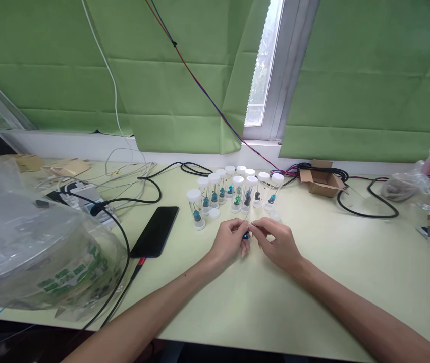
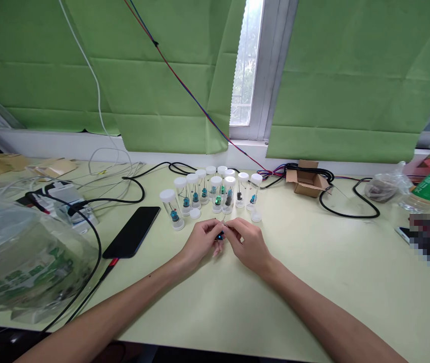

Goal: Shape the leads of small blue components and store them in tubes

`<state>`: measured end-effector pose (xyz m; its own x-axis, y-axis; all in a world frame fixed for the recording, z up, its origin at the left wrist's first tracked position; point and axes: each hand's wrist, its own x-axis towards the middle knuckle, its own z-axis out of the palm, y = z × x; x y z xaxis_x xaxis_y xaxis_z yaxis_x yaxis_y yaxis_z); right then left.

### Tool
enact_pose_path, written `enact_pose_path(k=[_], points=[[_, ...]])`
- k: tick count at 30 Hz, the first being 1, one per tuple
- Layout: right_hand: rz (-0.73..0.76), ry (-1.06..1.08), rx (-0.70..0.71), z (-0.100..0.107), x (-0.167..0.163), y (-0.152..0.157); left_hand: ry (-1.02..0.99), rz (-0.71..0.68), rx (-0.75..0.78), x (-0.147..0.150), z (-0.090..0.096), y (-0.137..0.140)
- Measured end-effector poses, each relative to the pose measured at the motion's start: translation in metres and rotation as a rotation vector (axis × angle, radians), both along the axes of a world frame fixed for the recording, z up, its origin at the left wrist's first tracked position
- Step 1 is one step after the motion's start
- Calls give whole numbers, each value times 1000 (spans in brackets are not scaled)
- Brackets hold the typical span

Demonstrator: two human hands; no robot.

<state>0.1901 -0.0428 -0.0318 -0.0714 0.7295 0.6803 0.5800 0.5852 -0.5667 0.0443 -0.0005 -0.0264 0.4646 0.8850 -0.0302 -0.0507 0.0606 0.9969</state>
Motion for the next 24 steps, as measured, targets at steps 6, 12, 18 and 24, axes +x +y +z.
enact_pose_path(k=[6,12,18,24], points=[[27,59,-52,3,0,-2,-15,-7,-23,2,0,0],[67,115,-66,3,-1,-2,4,-23,-28,1,-2,0],[99,108,-59,3,1,-4,4,-36,-28,0,1,-2],[149,44,-14,4,5,-1,21,-45,-9,-1,1,-2]])
